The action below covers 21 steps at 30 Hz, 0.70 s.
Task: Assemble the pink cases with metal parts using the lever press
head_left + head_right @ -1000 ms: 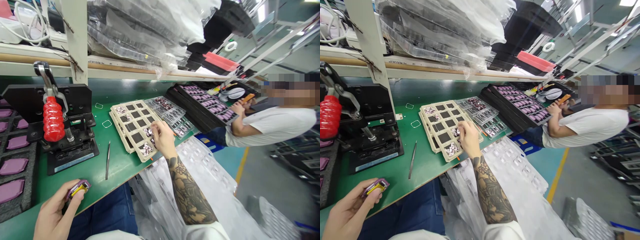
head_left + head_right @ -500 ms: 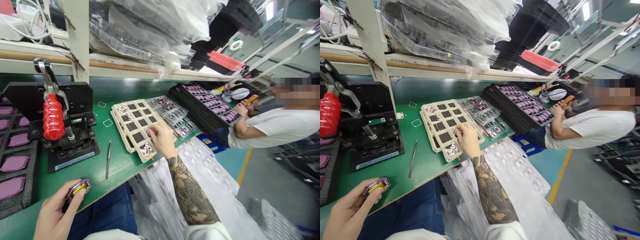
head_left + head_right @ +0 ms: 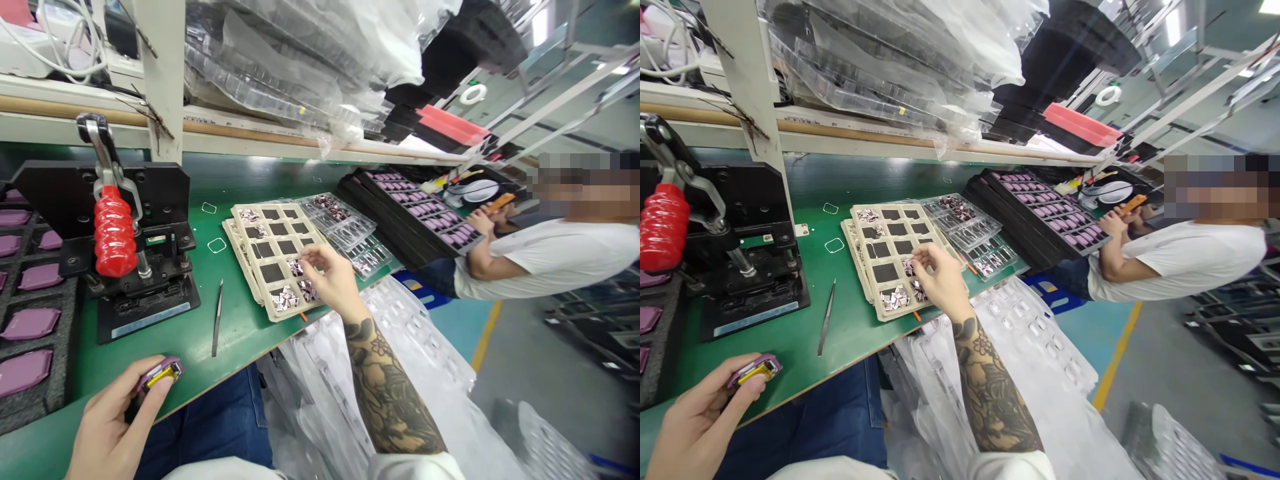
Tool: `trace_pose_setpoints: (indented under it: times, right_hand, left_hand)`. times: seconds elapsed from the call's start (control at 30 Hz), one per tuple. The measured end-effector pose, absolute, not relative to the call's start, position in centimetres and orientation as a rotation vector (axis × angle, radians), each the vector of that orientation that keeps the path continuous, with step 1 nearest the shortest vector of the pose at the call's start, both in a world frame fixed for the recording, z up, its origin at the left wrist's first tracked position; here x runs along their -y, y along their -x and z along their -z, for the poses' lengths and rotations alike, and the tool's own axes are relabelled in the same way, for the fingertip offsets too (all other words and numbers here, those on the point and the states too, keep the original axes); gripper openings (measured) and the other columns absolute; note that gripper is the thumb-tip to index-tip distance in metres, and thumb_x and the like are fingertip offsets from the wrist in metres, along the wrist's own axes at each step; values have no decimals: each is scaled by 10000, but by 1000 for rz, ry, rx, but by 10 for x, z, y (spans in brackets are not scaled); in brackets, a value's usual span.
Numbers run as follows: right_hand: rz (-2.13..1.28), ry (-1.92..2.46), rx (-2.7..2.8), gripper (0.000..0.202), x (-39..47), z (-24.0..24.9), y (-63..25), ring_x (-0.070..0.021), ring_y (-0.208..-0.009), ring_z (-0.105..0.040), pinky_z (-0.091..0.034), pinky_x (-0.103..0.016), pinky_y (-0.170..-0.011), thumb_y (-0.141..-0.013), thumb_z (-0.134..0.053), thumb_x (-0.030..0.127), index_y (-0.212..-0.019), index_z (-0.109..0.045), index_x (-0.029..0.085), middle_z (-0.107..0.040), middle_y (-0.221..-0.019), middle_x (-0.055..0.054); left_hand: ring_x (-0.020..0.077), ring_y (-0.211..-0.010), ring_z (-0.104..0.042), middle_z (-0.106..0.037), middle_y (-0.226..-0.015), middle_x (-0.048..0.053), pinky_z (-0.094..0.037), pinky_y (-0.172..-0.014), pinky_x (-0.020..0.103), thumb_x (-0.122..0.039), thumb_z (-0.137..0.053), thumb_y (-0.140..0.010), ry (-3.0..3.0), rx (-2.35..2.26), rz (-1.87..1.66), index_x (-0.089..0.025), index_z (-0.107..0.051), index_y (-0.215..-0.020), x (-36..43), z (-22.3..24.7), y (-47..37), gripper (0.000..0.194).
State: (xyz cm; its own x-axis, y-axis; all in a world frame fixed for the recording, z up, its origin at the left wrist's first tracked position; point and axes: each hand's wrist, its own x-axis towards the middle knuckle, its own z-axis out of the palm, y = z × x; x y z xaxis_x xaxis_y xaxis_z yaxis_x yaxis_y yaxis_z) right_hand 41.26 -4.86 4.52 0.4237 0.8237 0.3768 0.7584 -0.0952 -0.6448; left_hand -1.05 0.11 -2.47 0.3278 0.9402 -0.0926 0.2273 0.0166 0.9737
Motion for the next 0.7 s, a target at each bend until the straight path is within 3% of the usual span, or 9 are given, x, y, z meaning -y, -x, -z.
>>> trace_pose_setpoints:
  times: [0.17,0.33,0.53,0.7]
  right_hand:
    - [-129,1523,1410,111,58,-54,-331,-213,-944,-726,-589,-377,-875,-1028,-730,190,-974,-798,260,-765,-976,-42]
    - [-592,1206,1595,218,37,-34,-239,-174,-913,-748,-610,-313,-814,-1031,-723,94,-1094,-840,268,-773,-1008,-45]
    - [-777,1149,1758,237,4,-10,-206,-173,-972,-764,-632,-284,-847,-1072,-706,151,-1225,-836,276,-772,-1084,-51]
    - [-757,1138,1860,442,6,-9,-210,-194,-1099,-761,-649,-314,-916,-1104,-611,114,-1462,-767,321,-756,-1216,-80]
  left_hand:
    - [252,-1005,-767,-803,-1124,88,-615,-867,286,-439,-761,-1051,-1677,-865,-692,-281,-892,-1091,-10,14,10,209]
    - [248,-1265,-709,-746,-1333,91,-552,-1097,327,-339,-702,-1112,-1736,-605,-547,-277,-866,-1124,-14,0,9,176]
    - [229,-1123,-720,-761,-1150,79,-561,-1034,326,-309,-758,-1080,-1628,-587,-709,-226,-856,-1138,-17,1,10,141]
    - [238,-1141,-711,-765,-1135,80,-549,-1052,343,-293,-745,-1086,-1573,-562,-733,-205,-835,-1105,-21,-2,13,127]
